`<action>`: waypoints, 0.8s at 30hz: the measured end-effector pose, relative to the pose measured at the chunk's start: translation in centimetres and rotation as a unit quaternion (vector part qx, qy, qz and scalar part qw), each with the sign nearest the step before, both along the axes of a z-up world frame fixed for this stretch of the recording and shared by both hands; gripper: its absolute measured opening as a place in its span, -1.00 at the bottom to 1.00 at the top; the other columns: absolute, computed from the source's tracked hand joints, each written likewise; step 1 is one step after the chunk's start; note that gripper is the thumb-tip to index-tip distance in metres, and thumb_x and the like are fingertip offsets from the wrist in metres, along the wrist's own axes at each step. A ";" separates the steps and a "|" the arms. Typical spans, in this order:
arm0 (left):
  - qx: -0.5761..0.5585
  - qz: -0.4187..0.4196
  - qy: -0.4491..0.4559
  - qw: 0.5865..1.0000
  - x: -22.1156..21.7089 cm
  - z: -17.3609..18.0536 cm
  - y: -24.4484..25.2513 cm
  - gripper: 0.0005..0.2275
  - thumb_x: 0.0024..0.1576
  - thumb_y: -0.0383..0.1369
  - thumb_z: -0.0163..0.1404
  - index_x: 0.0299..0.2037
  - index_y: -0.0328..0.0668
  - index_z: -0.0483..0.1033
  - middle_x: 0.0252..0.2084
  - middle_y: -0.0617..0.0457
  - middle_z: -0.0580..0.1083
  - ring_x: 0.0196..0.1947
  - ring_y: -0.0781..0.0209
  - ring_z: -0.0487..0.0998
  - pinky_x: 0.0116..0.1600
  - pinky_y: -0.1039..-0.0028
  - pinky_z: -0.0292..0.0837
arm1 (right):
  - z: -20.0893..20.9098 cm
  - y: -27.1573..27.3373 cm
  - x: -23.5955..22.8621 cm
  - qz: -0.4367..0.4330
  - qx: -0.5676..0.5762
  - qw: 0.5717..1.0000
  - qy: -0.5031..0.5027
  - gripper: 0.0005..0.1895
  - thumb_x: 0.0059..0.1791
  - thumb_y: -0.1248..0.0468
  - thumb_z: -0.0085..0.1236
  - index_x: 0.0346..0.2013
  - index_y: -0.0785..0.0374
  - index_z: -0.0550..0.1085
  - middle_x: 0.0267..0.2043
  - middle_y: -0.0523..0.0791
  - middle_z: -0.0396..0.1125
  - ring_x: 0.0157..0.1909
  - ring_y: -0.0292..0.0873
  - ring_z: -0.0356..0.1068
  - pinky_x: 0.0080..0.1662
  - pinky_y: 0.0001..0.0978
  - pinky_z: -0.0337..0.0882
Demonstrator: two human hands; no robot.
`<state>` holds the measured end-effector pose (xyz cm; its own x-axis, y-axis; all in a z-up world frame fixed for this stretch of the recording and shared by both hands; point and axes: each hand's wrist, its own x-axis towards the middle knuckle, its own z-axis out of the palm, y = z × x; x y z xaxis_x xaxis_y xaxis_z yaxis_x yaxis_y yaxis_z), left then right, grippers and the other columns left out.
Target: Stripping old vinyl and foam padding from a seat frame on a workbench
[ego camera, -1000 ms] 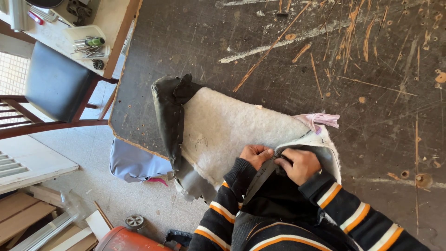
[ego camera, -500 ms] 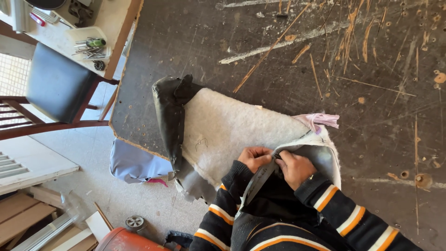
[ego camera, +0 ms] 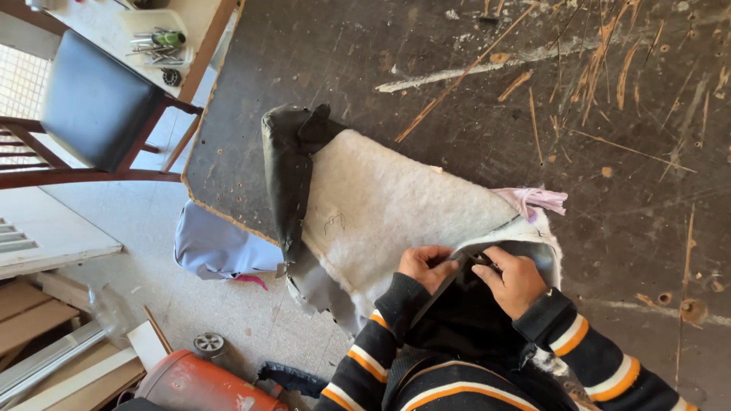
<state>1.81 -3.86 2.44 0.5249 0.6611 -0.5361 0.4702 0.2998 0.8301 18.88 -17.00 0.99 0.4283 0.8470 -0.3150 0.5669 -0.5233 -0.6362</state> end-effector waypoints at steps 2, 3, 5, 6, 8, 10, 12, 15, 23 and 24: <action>-0.006 -0.016 -0.003 1.000 0.2 1.1 0.2 -0.79 0.01 -0.33 0.29 -0.15 -0.07 0.73 -0.33 -0.03 0.64 -0.26 0.20 0.66 -0.18 0.40 0.59 | 1.2 0.1 -0.3 -0.007 0.016 1.000 -0.001 -0.72 -0.03 -0.14 0.17 -0.23 -0.08 0.54 -0.40 -0.15 0.55 -0.23 0.06 0.57 -0.17 -0.11 0.57; -0.008 -0.018 -0.003 1.000 0.2 0.3 0.1 -0.79 0.01 -0.33 0.29 -0.15 -0.07 0.73 -0.33 -0.03 0.64 -0.26 0.20 0.66 -0.18 0.40 0.59 | 1.4 0.3 -0.3 -0.008 0.014 1.000 -0.001 -0.72 -0.03 -0.14 0.17 -0.23 -0.08 0.54 -0.40 -0.15 0.55 -0.23 0.06 0.57 -0.17 -0.11 0.57; -0.018 -0.040 -0.028 0.999 0.3 -1.1 0.4 -0.76 0.05 -0.31 0.25 -0.07 0.01 0.71 -0.26 0.02 0.65 -0.17 0.21 0.66 -0.08 0.40 0.60 | 2.0 1.3 -0.1 -0.021 0.024 0.999 -0.018 -0.70 -0.02 -0.13 0.17 -0.25 -0.04 0.55 -0.38 -0.13 0.55 -0.21 0.05 0.55 -0.17 -0.12 0.56; -0.015 -0.041 -0.028 0.999 0.8 -0.1 0.9 -0.76 0.05 -0.31 0.25 -0.07 0.01 0.71 -0.26 0.02 0.65 -0.17 0.21 0.66 -0.08 0.40 0.60 | 1.7 1.4 0.0 -0.021 0.028 0.999 -0.018 -0.70 -0.02 -0.13 0.17 -0.25 -0.04 0.55 -0.38 -0.13 0.55 -0.21 0.05 0.55 -0.17 -0.12 0.56; -0.018 -0.037 -0.013 0.999 1.4 2.0 1.3 -0.80 0.12 -0.28 0.20 -0.07 -0.01 0.71 -0.21 -0.08 0.64 -0.10 0.05 0.66 -0.05 0.29 0.60 | 1.1 1.2 -0.1 -0.023 0.028 0.999 -0.022 -0.68 -0.04 -0.14 0.20 -0.27 -0.01 0.54 -0.33 -0.13 0.56 -0.17 0.04 0.55 -0.12 -0.08 0.55; 0.029 -0.033 -0.001 0.999 2.4 2.1 0.9 -0.84 0.12 -0.30 0.22 -0.13 0.00 0.72 -0.25 -0.05 0.64 -0.15 -0.03 0.66 -0.09 0.29 0.60 | 1.6 1.2 -0.4 -0.038 0.052 0.997 -0.051 -0.70 -0.05 -0.13 0.20 -0.28 -0.03 0.54 -0.40 -0.14 0.53 -0.22 0.03 0.54 -0.16 -0.12 0.53; 0.086 -0.027 0.005 0.996 3.3 1.5 0.9 -0.89 0.11 -0.32 0.24 -0.18 0.00 0.73 -0.28 -0.02 0.64 -0.19 -0.11 0.67 -0.13 0.29 0.61 | 2.0 1.6 0.0 -0.053 0.085 0.991 -0.085 -0.71 -0.05 -0.13 0.21 -0.29 -0.05 0.54 -0.47 -0.15 0.50 -0.28 0.02 0.53 -0.20 -0.15 0.52; 0.091 -0.030 0.017 0.995 3.2 0.1 0.2 -0.91 0.10 -0.28 0.23 -0.21 0.11 0.72 -0.28 0.10 0.63 -0.17 0.06 0.67 -0.10 0.30 0.60 | 1.8 1.4 0.8 -0.095 0.112 0.975 -0.164 -0.74 -0.04 -0.18 0.21 -0.25 -0.18 0.54 -0.46 -0.29 0.49 -0.32 -0.17 0.54 -0.19 -0.33 0.51; 0.000 -0.129 0.046 0.991 3.6 -2.8 0.8 -0.91 0.12 -0.24 0.15 -0.28 0.06 0.69 -0.33 0.07 0.62 -0.15 0.02 0.65 -0.02 0.24 0.55 | -1.9 3.6 3.8 -0.102 0.153 0.978 -0.098 -0.73 -0.05 -0.10 0.24 -0.33 -0.03 0.51 -0.49 -0.16 0.46 -0.30 0.04 0.52 -0.23 -0.15 0.46; 0.001 -0.131 0.046 0.990 3.5 -3.6 0.8 -0.91 0.12 -0.24 0.15 -0.28 0.06 0.69 -0.33 0.07 0.62 -0.15 0.02 0.65 -0.02 0.24 0.55 | -0.8 4.1 3.9 -0.104 0.154 0.978 -0.099 -0.73 -0.05 -0.10 0.24 -0.33 -0.03 0.51 -0.49 -0.16 0.46 -0.30 0.04 0.52 -0.23 -0.15 0.46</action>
